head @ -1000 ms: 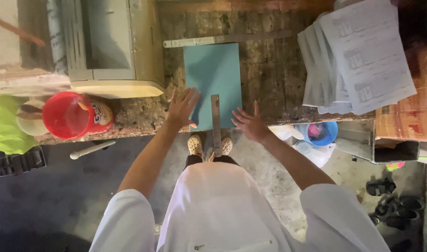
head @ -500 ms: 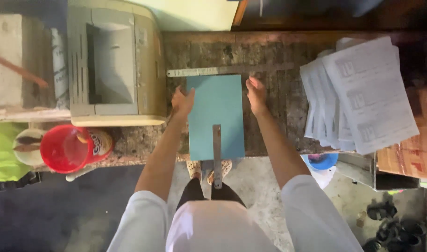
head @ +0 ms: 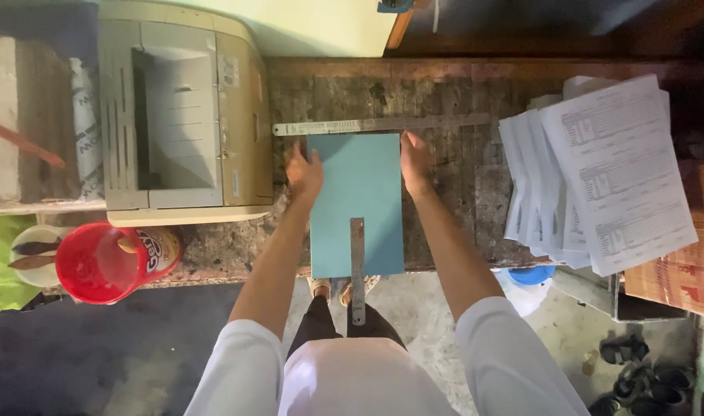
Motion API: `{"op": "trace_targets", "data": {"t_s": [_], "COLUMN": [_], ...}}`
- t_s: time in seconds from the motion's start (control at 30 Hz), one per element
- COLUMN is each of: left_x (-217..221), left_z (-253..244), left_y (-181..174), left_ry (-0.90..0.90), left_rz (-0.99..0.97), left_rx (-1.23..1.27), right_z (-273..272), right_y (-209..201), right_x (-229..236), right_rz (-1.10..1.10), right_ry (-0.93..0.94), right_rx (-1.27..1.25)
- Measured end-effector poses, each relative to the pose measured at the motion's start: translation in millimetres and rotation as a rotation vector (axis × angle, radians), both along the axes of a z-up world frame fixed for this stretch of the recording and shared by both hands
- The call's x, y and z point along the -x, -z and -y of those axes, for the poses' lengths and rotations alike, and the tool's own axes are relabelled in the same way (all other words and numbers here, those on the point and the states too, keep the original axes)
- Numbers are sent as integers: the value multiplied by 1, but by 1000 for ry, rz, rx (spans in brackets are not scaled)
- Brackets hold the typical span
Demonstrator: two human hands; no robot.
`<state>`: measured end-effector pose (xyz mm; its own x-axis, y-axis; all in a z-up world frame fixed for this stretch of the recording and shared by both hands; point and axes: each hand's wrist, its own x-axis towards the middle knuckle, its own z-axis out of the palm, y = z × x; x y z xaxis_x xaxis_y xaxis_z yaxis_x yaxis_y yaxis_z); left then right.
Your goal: Measuring and cutting blue paper covers using a metal ruler and a cutting blade on a workstation.
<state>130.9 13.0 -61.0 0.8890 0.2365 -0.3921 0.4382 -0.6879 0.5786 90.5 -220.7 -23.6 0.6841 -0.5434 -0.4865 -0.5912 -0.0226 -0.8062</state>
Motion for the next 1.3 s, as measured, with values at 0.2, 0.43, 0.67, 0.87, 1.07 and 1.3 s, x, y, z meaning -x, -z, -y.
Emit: {"op": "trace_targets", "data": {"t_s": [0.2, 0.43, 0.67, 0.87, 1.07, 1.3], "left_x": [45, 52, 47, 49, 38, 10], "left_z": [10, 8, 11, 9, 12, 38], "left_y": [-33, 8, -35, -38, -36, -4], "left_ry": [784, 802, 843, 873, 909, 1002], "left_rz": [335, 430, 257, 203, 83, -79], "left_rx": [-445, -432, -430, -418, -421, -742], "right_z": [-48, -60, -51, -39, -31, 36], "right_y": [-38, -19, -4, 0, -9, 26], "right_x": [33, 44, 52, 112, 204, 374], "right_rz": [228, 167, 198, 213, 103, 111], "right_ry": [-808, -949, -838, -854, -782, -347], "right_rx": [1026, 1017, 1160, 1198, 1132, 1248]}}
